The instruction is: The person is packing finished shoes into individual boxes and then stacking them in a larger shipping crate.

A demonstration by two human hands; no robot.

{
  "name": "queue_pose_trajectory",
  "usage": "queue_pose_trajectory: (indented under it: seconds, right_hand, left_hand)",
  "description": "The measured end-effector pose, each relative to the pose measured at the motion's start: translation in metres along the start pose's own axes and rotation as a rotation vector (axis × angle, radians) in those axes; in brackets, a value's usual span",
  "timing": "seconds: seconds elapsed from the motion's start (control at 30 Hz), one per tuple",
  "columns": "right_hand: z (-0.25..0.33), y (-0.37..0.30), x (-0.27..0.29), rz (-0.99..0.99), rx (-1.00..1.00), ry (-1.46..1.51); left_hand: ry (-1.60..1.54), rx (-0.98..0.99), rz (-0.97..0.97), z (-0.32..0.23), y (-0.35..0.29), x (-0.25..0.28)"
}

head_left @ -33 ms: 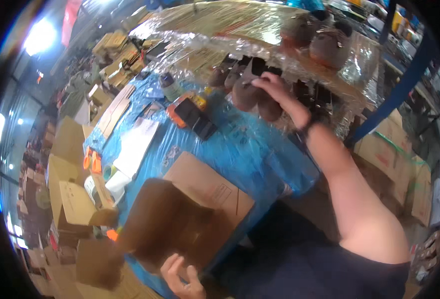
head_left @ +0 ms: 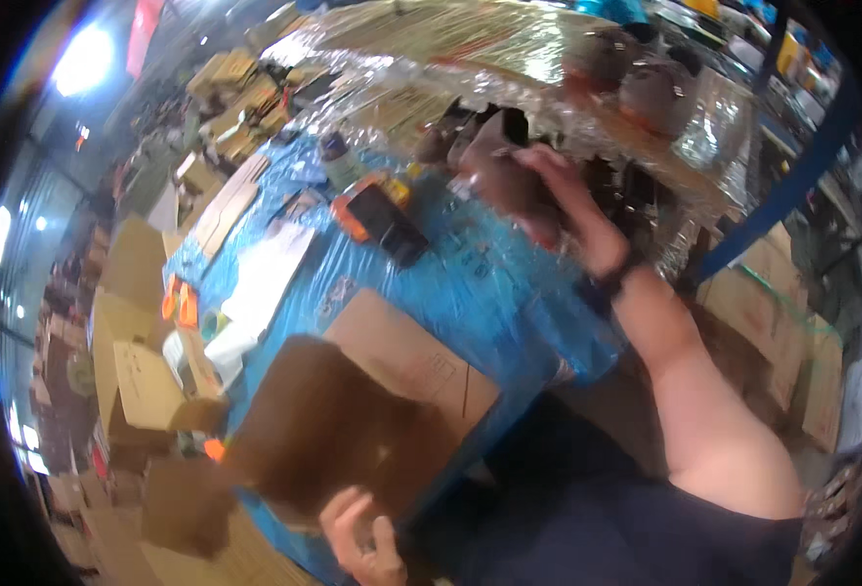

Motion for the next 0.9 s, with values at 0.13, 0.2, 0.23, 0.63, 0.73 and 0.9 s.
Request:
queue_pose_trajectory:
  seconds: [0.13,0.2,0.23,0.63,0.73,0.9]
  right_hand:
    - [-0.005,-0.142,-0.041,-0.013,0.057,-0.228]
    - [0.007,-0.159,-0.072,-0.054,0.089,-0.327]
    - [0.003,-0.194,-0.073,-0.07,0.111,-0.365]
    - [0.116,-0.238,-0.122,0.057,0.55,-0.442]
    - [0.234,-0.305,-0.186,0.251,0.729,-0.255]
    - [0.141,-0.121,-0.15,0.165,0.943,-0.215]
  left_hand:
    - [-0.801,0.198,0.368,-0.055,0.015,-0.048]
    - [-0.873,0.159,0.496,-0.073,0.022,-0.068]
    - [-0.852,0.131,0.529,-0.072,0.023,-0.074]
    - [-0.652,0.03,-0.353,-0.043,0.04,0.007]
    - [0.094,-0.279,-0.708,-0.014,0.04,0.031]
    - [0.526,-0.219,-0.032,0.021,0.058,-0.052]
Point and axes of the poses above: each hand's wrist, its own y-axis towards the middle knuckle, its own x-axis out of the back of the hand, z = x × y, the point moved 6 cm from there along y, towards the middle knuckle, and after that the axes turned 15 degrees about y, right-handed, at the moved point
